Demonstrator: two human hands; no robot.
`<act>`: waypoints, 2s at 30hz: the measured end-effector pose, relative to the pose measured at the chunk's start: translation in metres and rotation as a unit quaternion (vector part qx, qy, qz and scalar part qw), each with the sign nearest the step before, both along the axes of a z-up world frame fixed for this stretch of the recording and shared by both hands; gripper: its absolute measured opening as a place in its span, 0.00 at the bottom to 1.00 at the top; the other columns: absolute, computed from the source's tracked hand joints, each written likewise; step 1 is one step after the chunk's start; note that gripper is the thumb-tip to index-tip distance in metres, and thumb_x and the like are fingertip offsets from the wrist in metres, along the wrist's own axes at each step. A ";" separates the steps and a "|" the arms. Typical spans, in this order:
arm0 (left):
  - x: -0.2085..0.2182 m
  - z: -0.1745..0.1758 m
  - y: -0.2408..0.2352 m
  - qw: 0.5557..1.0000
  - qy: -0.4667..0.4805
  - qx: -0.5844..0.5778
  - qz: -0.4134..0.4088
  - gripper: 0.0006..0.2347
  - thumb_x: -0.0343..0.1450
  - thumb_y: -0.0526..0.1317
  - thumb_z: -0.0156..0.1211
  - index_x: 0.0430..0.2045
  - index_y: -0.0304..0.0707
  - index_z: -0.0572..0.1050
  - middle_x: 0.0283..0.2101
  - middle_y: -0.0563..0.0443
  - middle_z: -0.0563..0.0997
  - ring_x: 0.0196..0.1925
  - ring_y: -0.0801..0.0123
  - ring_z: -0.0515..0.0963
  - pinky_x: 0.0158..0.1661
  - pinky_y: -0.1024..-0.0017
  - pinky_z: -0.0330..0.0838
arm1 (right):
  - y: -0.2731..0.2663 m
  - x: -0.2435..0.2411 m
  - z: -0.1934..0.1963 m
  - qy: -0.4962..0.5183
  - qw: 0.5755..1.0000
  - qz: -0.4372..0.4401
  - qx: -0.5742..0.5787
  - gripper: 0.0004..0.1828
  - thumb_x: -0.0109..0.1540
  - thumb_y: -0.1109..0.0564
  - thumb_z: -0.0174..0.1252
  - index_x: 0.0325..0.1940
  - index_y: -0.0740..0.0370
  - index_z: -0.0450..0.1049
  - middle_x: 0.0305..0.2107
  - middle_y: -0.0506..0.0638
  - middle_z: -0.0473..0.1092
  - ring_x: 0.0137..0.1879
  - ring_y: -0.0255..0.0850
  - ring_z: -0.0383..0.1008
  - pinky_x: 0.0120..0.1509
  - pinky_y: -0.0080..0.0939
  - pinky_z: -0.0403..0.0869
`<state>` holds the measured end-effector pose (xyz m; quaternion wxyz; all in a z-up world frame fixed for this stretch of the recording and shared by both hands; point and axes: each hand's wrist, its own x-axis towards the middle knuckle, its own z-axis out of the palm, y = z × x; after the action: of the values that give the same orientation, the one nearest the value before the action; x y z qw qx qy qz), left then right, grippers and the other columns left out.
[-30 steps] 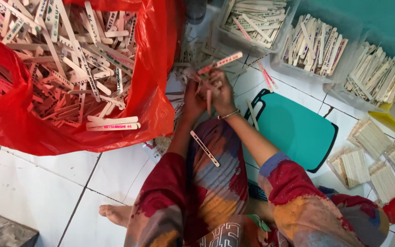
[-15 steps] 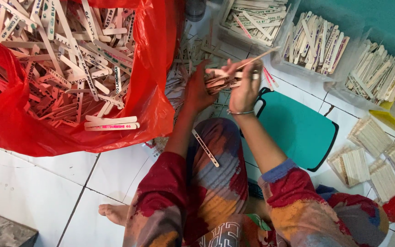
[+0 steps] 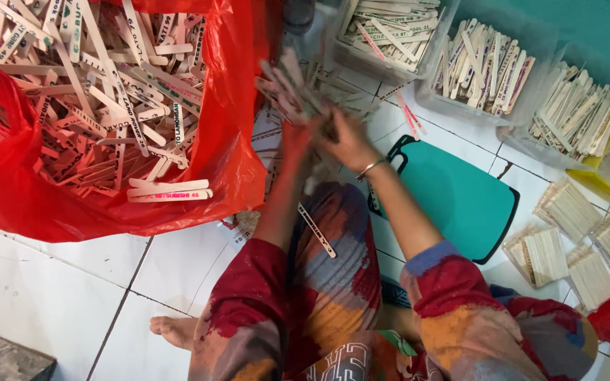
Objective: The person sits on the floor and packs wooden popsicle sticks into small clear plastic bags. They gather sticks from a red bag and the floor, arrange them into bundles, insert them into bags, and seal the bags using a red heat sealer.
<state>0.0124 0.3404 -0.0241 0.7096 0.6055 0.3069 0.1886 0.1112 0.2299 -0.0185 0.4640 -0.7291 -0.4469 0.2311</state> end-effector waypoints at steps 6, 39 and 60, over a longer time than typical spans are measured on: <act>0.008 0.028 -0.014 0.977 -0.039 -0.210 -0.031 0.17 0.56 0.36 0.84 0.28 0.31 0.77 0.26 0.41 0.83 0.16 0.59 0.79 0.07 0.69 0.70 | -0.008 0.007 -0.056 -0.006 0.999 0.034 -0.021 0.34 0.48 0.52 0.76 0.52 0.68 0.70 0.41 0.68 0.74 0.52 0.70 0.73 0.57 0.69 0.72; -0.001 -0.119 -0.030 0.983 -0.108 0.150 0.019 0.29 0.62 0.32 0.74 0.59 0.40 0.69 0.42 0.44 0.82 0.45 0.58 0.83 0.44 0.66 0.77 | 0.010 -0.002 0.016 -0.186 0.965 0.028 0.181 0.38 0.63 0.40 0.68 0.72 0.55 0.68 0.62 0.52 0.69 0.68 0.55 0.68 0.74 0.56 0.63; -0.006 -0.035 0.008 0.974 0.009 0.215 0.065 0.10 0.68 0.38 0.68 0.40 0.47 0.74 0.34 0.53 0.81 0.38 0.66 0.82 0.36 0.68 0.74 | -0.029 0.030 0.038 0.026 0.976 -0.197 0.090 0.40 0.72 0.42 0.57 0.79 0.51 0.42 0.63 0.56 0.63 0.51 0.41 0.79 0.49 0.37 0.85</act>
<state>0.0063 0.3483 -0.0595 0.5459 0.7243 0.3041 0.2912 0.1416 0.2011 0.0193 0.5751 -0.7520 -0.3016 0.1131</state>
